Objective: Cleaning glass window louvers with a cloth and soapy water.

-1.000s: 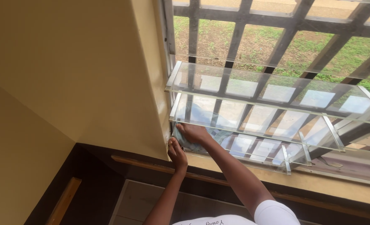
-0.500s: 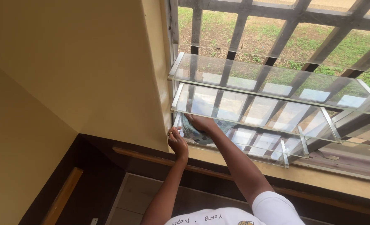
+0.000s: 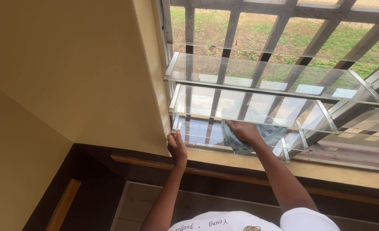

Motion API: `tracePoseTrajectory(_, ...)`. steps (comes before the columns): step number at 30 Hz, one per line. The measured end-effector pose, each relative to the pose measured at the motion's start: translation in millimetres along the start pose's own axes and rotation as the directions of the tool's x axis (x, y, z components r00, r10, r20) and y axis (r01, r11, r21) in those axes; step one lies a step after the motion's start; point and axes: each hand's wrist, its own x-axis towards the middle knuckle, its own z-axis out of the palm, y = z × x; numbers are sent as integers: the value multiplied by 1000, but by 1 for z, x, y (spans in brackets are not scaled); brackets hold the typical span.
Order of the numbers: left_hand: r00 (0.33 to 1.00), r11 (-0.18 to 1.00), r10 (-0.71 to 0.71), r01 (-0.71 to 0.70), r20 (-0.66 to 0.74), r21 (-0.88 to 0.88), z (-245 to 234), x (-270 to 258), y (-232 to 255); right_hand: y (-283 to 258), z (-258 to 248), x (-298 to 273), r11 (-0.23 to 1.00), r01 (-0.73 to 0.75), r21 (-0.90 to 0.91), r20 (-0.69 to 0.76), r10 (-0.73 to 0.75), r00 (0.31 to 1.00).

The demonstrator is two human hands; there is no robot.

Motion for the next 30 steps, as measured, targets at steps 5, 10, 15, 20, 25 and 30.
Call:
tracePoseTrajectory(5,998,1000,5,-6,61,16,-1,-5,-34,-2,2,-14,995,-92,26,-186,95,978)
tracePoseTrajectory(10,990,999,22,-25,143,23,-17,-35,58,-36,-3,-27,956,-293,18,-100,293,951)
tracePoseTrajectory(15,895,895,275,-372,351,247,-2,-21,110,-78,-9,-27,968,-243,67,-47,246,968)
tracePoseTrajectory(20,708,599,599,-706,374,377,28,23,84,-112,-2,-19,999,-14,45,-128,20,992)
tracePoseTrajectory(25,760,566,499,-650,417,507,45,48,47,-120,-4,-10,974,226,-8,-40,-226,973)
tracePoseTrajectory(30,822,588,433,-569,370,574,41,51,45,-106,-10,1,913,397,99,-13,-397,918)
